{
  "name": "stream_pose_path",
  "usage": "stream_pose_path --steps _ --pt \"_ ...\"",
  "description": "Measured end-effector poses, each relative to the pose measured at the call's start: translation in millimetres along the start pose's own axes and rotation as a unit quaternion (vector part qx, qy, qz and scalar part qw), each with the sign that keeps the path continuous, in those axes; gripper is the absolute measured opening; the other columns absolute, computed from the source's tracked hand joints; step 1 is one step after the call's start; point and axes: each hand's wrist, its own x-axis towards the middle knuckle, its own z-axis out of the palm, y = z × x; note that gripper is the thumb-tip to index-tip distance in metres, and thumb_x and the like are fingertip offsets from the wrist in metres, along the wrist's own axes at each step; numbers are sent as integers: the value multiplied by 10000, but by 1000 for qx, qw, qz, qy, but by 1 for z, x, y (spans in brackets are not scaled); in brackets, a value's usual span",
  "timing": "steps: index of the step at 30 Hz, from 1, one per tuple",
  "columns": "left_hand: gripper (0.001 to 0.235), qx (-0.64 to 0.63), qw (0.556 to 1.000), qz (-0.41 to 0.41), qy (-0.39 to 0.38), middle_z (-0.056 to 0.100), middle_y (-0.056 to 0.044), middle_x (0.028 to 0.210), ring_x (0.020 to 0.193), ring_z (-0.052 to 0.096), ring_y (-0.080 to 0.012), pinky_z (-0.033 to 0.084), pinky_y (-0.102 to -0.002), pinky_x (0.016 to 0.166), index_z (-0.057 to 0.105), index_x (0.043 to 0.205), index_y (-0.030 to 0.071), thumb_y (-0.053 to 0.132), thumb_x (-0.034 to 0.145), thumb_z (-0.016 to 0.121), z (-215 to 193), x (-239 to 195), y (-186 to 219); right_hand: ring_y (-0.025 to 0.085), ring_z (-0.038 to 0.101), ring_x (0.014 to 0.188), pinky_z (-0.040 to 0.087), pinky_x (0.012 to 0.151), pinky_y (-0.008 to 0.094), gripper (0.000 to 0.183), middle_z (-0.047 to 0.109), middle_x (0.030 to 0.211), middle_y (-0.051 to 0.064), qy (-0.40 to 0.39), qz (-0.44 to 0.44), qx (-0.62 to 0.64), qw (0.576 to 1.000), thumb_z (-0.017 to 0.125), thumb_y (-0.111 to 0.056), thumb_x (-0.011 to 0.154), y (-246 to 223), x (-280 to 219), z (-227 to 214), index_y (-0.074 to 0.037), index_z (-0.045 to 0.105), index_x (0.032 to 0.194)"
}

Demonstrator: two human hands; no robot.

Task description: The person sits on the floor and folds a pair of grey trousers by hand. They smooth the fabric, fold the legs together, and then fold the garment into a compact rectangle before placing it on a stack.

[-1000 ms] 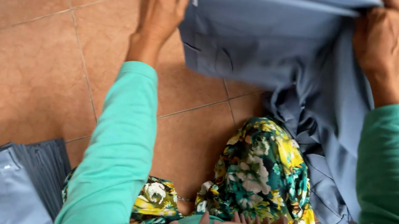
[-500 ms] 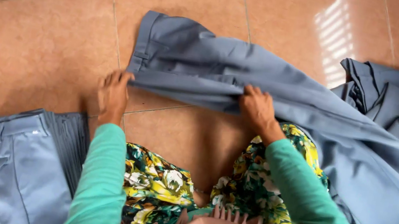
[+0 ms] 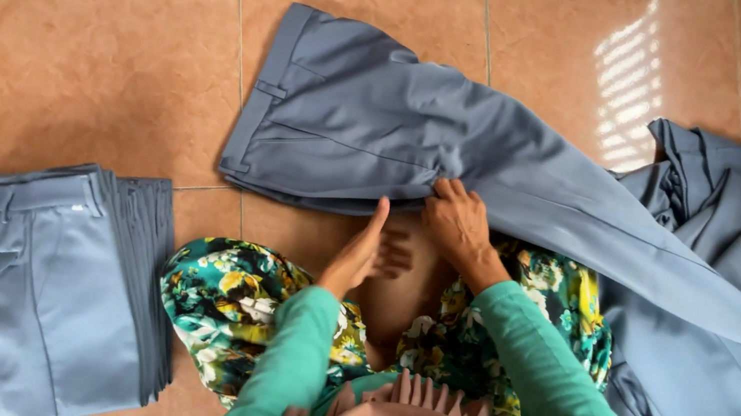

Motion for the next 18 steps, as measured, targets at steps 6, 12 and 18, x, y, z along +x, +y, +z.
stream_pose_path --steps 6,12,18 --pt "833 -135 973 -16 184 492 -266 1427 1158 616 -433 526 -512 911 427 1537 103 583 890 638 21 151 -21 222 544 878 446 601 360 116 500 934 -21 -30 5 -27 999 660 -258 743 -20 -29 7 -190 662 649" --pt "952 -277 936 34 216 290 -471 1483 1369 390 -602 365 -731 1053 205 1598 64 523 906 672 -95 241 -26 233 473 926 401 633 360 67 443 984 -11 -125 2 -93 988 679 -157 744 -39 7 -26 -224 673 746" --pt "830 -329 881 85 330 357 -501 1427 1291 471 -605 461 -745 981 308 1542 34 425 918 690 -291 229 5 232 485 1000 435 708 361 106 488 1050 -15 -191 12 -123 974 662 -171 797 -34 14 -21 -247 736 807"
